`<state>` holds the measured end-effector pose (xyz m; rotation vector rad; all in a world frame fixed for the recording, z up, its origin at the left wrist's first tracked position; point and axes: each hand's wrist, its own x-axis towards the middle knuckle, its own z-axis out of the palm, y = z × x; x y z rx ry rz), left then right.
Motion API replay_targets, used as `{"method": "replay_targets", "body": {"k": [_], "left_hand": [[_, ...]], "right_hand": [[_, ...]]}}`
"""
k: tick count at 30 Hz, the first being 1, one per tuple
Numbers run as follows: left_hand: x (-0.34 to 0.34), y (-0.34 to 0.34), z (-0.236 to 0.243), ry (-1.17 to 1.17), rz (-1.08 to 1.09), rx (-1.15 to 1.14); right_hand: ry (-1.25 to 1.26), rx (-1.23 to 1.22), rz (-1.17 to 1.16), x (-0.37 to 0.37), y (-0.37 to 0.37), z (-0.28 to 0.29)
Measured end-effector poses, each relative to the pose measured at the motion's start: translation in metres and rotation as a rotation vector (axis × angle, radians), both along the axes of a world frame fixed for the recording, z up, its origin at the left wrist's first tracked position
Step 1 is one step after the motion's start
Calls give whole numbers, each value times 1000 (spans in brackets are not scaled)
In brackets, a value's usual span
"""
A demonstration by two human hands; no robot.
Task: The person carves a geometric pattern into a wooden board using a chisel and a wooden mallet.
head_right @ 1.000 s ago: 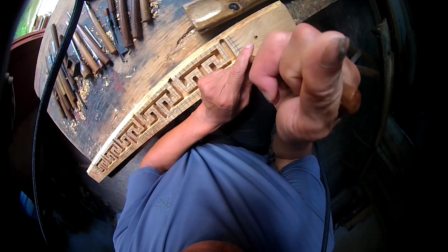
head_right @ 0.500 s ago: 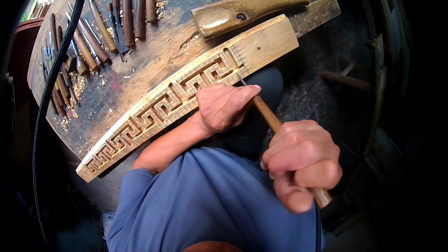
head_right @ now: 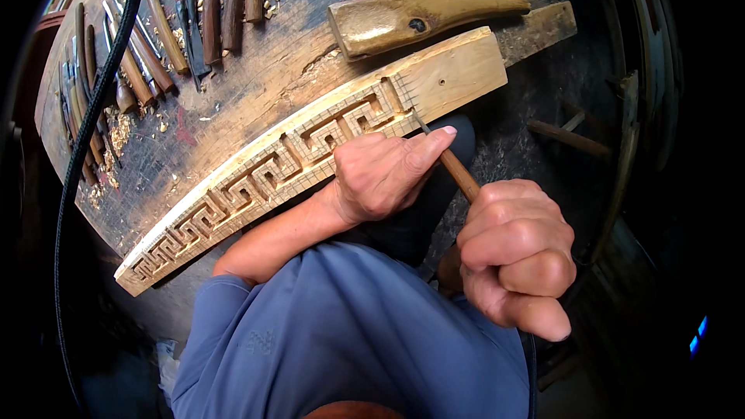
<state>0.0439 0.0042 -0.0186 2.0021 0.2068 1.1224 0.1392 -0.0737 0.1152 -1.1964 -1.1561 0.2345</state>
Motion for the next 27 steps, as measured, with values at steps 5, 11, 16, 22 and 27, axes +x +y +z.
{"method": "replay_targets", "body": {"k": [5,11,16,22,27], "left_hand": [[3,0,1,11,34,-12],[3,2,9,95,40,-29],[6,1,5,54,75,-91],[-3,0,2,18,61,-117],[-9,1,0,-15,25,-45]], "right_hand": [[31,-10,93,9,2,2],[145,-19,-15,10,6,-2],[89,-36,-20,-3,21,-12],[119,-30,33,-7,22,-7],[102,15,89,-8,14,-2]]}}
